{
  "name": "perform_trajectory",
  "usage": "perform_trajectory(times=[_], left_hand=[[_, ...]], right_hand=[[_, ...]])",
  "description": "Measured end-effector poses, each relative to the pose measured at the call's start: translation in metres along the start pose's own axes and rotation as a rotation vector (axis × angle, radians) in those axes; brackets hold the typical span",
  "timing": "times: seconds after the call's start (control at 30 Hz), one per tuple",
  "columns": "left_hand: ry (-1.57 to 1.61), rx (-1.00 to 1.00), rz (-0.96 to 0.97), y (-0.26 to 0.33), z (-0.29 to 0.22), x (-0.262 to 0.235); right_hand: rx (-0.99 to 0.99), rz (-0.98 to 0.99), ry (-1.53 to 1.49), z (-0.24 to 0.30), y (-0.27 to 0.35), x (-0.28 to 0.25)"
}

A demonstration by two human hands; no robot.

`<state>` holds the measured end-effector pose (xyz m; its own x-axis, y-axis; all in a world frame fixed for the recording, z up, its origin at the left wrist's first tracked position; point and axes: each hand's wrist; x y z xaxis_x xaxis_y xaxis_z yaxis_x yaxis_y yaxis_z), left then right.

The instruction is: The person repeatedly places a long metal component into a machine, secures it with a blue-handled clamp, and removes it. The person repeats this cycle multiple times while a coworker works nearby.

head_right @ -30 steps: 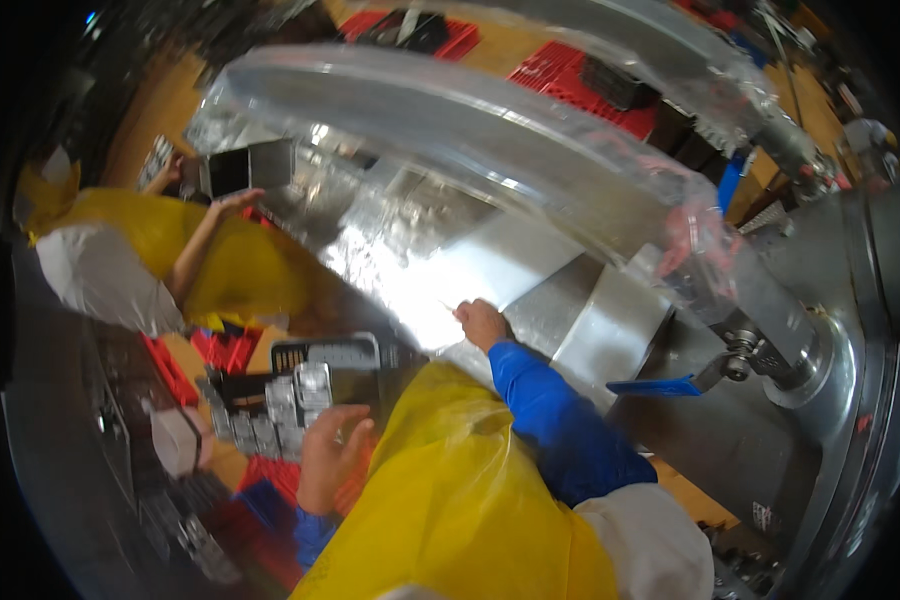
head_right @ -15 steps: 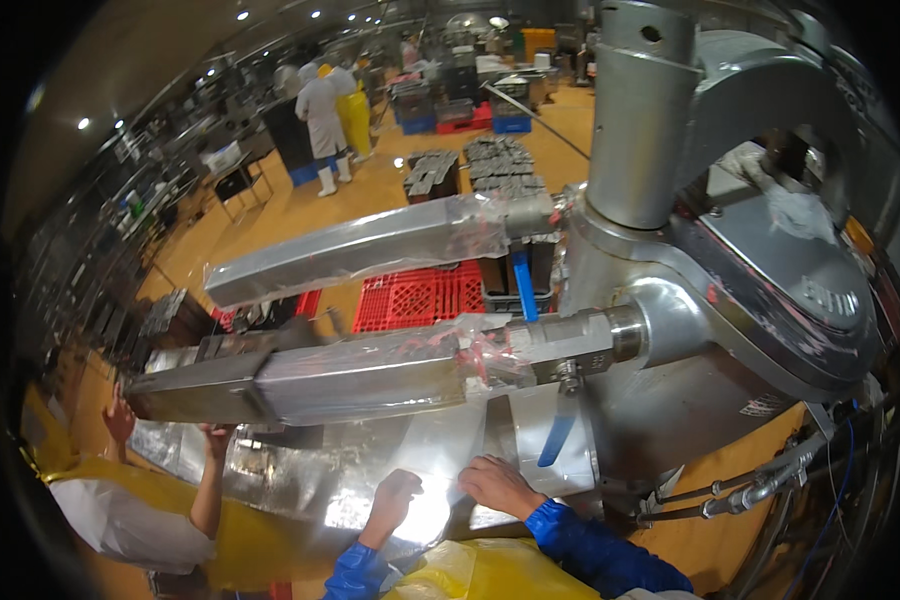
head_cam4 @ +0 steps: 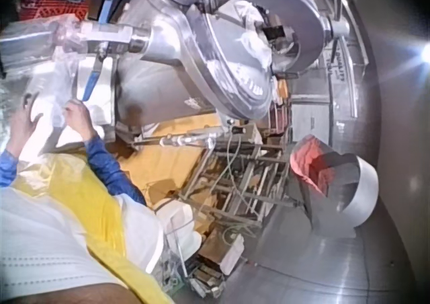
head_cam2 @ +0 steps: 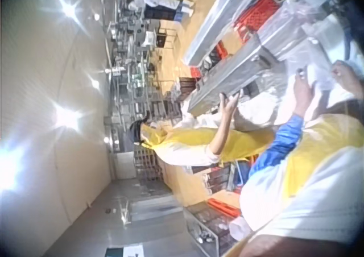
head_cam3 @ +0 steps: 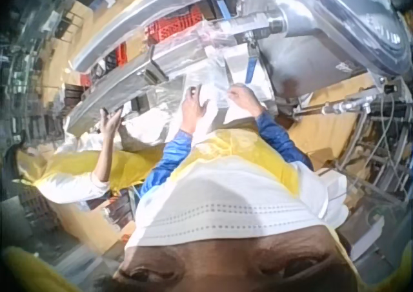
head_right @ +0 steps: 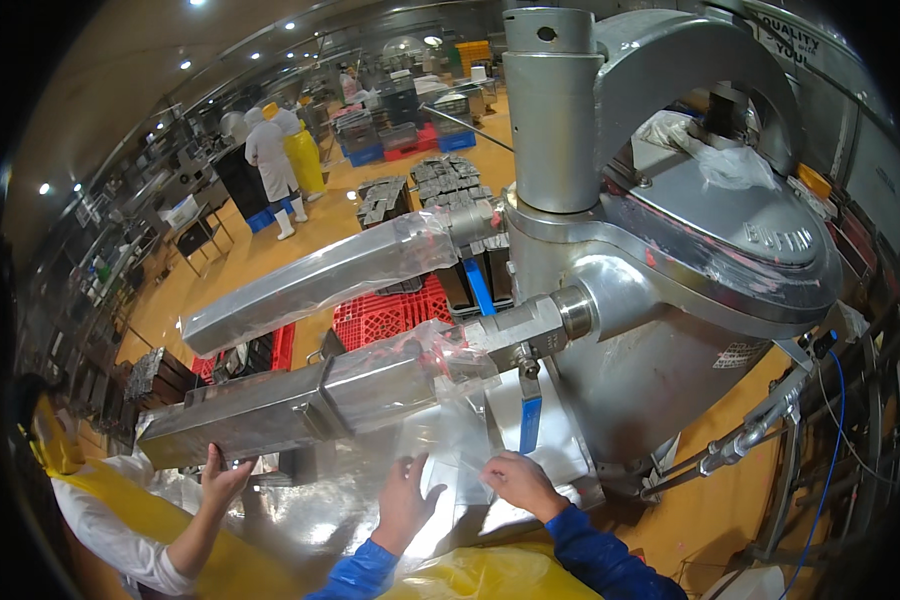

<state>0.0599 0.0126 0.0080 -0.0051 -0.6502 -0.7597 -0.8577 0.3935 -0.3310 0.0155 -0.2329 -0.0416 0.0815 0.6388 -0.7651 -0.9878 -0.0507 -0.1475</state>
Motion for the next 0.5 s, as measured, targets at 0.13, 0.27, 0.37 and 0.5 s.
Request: perform_trajectory(times=[0.13,0.27,0.37,0.5], left_hand=[[-0.108,0.172,0.181,0.002,-0.007,-0.002],[-0.163,0.061,0.1,0.0,-0.008,-0.009],[-0.138,0.065,0.126,0.01,-0.005,-0.016],[-0.056,0.031,0.175,0.032,-0.014,-0.012]], right_hand=[[-0.05,-0.013,0.238,0.038,0.001,0.002],[-0.031,-0.047,0.403,0.046,0.005,0.007],[-0.008,-0.065,0.383,0.035,0.006,0.007],[-0.074,-0.042,0.352,0.034,0.0,0.006]])
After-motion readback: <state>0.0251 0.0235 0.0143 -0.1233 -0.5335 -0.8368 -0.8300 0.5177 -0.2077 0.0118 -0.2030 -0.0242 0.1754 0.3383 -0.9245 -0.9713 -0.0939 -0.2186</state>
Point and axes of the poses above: each hand's wrist, its own y-axis away from the middle knuckle, its own x-axis out of the palm, z = x × y, and after that the axes turned 14 degrees about y, right-handed
